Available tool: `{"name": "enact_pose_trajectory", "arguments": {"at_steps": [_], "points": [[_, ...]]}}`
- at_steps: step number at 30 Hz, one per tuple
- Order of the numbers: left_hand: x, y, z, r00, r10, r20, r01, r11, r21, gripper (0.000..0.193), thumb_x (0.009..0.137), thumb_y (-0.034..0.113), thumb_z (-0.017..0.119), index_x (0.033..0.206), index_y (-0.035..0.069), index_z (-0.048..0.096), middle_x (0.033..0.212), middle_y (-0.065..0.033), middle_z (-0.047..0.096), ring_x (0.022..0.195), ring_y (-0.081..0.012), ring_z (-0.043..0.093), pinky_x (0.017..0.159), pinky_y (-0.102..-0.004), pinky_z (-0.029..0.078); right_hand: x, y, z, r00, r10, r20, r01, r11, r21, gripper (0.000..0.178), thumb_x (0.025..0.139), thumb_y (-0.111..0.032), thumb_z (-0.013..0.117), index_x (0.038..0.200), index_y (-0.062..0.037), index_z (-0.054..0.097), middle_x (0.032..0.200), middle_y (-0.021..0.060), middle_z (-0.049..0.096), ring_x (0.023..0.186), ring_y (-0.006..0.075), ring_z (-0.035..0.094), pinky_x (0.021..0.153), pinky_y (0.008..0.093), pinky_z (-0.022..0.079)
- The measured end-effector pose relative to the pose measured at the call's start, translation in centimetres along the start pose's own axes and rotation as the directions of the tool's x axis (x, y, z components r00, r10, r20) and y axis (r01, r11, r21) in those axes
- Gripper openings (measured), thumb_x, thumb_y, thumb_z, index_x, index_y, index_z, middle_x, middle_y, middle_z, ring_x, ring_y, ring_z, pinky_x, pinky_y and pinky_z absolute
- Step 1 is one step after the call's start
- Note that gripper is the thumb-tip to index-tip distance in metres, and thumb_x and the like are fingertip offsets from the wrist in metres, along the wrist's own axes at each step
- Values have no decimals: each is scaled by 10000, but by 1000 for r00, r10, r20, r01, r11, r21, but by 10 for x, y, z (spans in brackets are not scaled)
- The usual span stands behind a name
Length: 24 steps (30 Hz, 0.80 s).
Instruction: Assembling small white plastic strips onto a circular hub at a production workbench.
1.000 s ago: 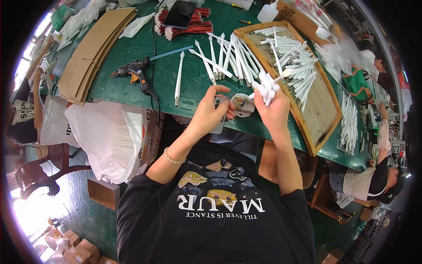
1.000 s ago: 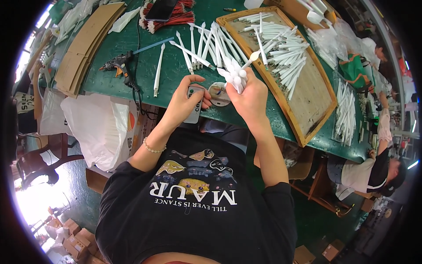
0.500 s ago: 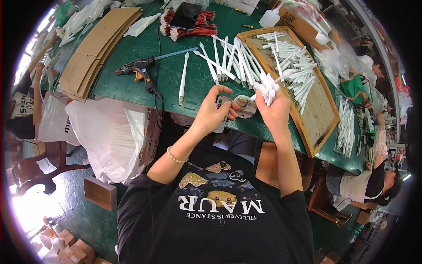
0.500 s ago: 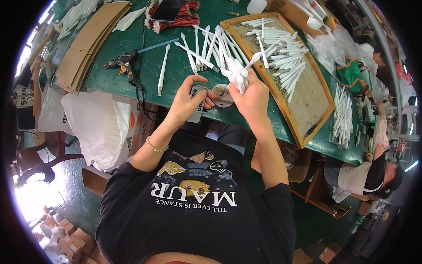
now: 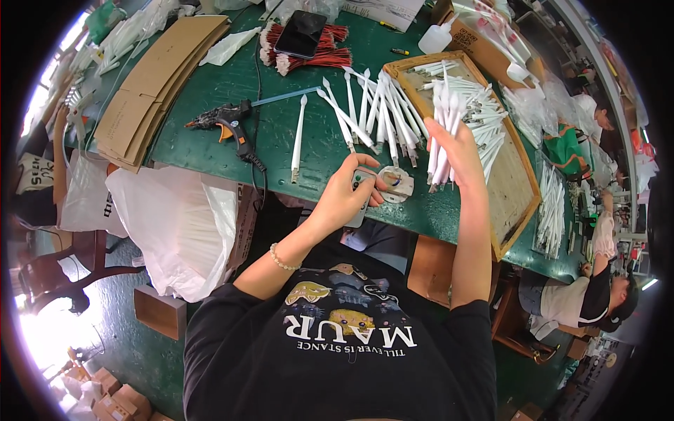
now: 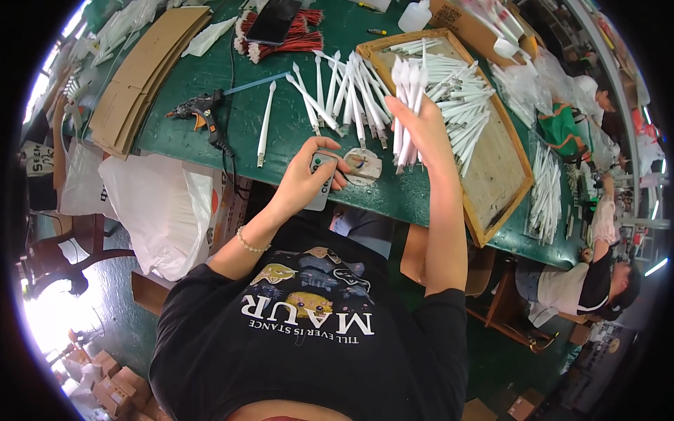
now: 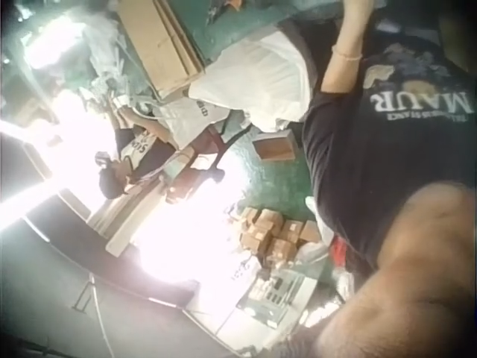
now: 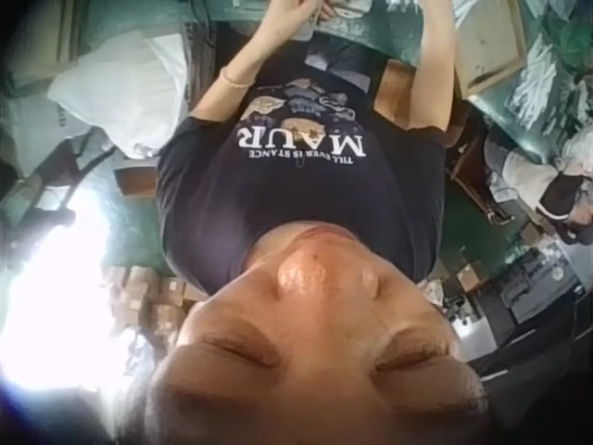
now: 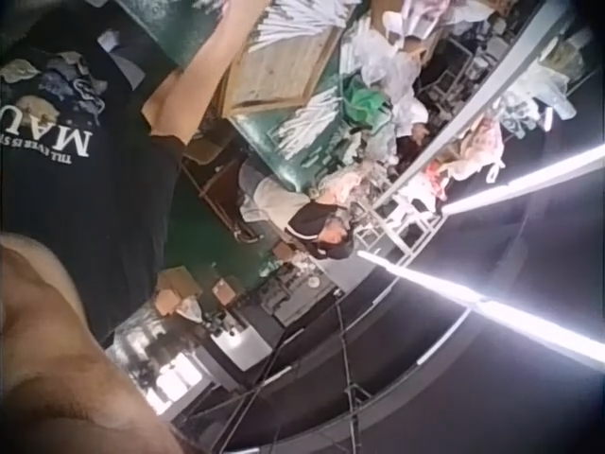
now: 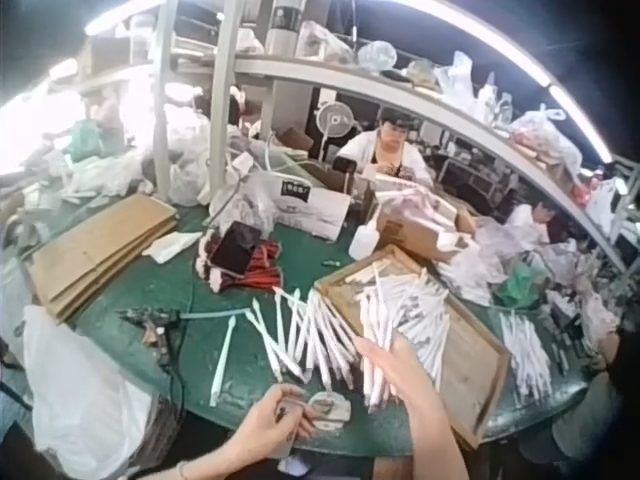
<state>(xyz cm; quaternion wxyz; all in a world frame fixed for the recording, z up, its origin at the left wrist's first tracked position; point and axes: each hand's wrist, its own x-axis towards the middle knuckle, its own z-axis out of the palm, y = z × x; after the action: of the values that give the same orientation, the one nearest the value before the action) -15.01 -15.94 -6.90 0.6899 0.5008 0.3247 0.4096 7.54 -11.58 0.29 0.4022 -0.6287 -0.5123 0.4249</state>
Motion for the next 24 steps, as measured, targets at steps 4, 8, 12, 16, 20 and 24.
{"name": "enact_pose_trajectory", "arguments": {"at_steps": [4, 8, 12, 16, 20, 24], "points": [[1, -1, -1, 1000, -9, 18, 9, 1000, 0, 249, 932, 8, 462, 1175, -41, 433, 931, -149, 628, 744, -156, 632, 661, -265, 525, -18, 10, 1, 979, -94, -180, 123, 981, 152, 282, 836, -242, 748, 981, -31, 629, 832, 9, 611, 745, 83, 558, 657, 235, 437], [0, -3, -1, 1000, -11, 22, 12, 1000, -26, 231, 938, 5, 462, 1164, -39, 443, 927, -140, 623, 746, -155, 634, 654, -266, 526, -34, 12, 0, 965, -121, -233, 157, 977, 142, 269, 832, -224, 754, 958, -19, 635, 753, 34, 614, 608, 88, 550, 533, 230, 414], [-1, -4, 0, 1000, 12, 0, -12, 1000, -14, 208, 936, -1, 458, 1139, -46, 462, 927, -140, 620, 750, -157, 639, 655, -264, 527, -44, 9, 12, 937, -216, -275, 229, 973, 15, 260, 840, -247, 752, 913, -28, 634, 693, 32, 601, 560, 79, 532, 487, 218, 382], [-1, -5, 2, 999, 38, -18, -38, 999, 7, 220, 928, -3, 457, 1143, -51, 464, 930, -148, 618, 748, -163, 639, 664, -263, 527, -48, 29, 25, 857, -396, -329, 383, 917, -107, 262, 843, -198, 758, 944, 7, 631, 724, 21, 612, 624, 65, 544, 529, 220, 418], [-3, -5, 4, 998, 49, -35, -48, 998, 34, 215, 931, 7, 459, 1137, -51, 472, 931, -147, 621, 755, -163, 640, 664, -266, 525, -54, 32, 28, 781, -534, -324, 456, 842, -288, 230, 856, -144, 741, 952, 32, 629, 776, 26, 638, 663, 57, 543, 545, 231, 437], [-4, -5, 5, 998, 63, -29, -61, 996, 61, 203, 938, 20, 466, 1129, -48, 478, 931, -142, 628, 755, -161, 640, 665, -262, 524, -57, 34, 30, 768, -545, -338, 438, 831, -343, 239, 851, -147, 747, 969, 30, 638, 768, 12, 633, 635, 46, 521, 534, 234, 428]]}}
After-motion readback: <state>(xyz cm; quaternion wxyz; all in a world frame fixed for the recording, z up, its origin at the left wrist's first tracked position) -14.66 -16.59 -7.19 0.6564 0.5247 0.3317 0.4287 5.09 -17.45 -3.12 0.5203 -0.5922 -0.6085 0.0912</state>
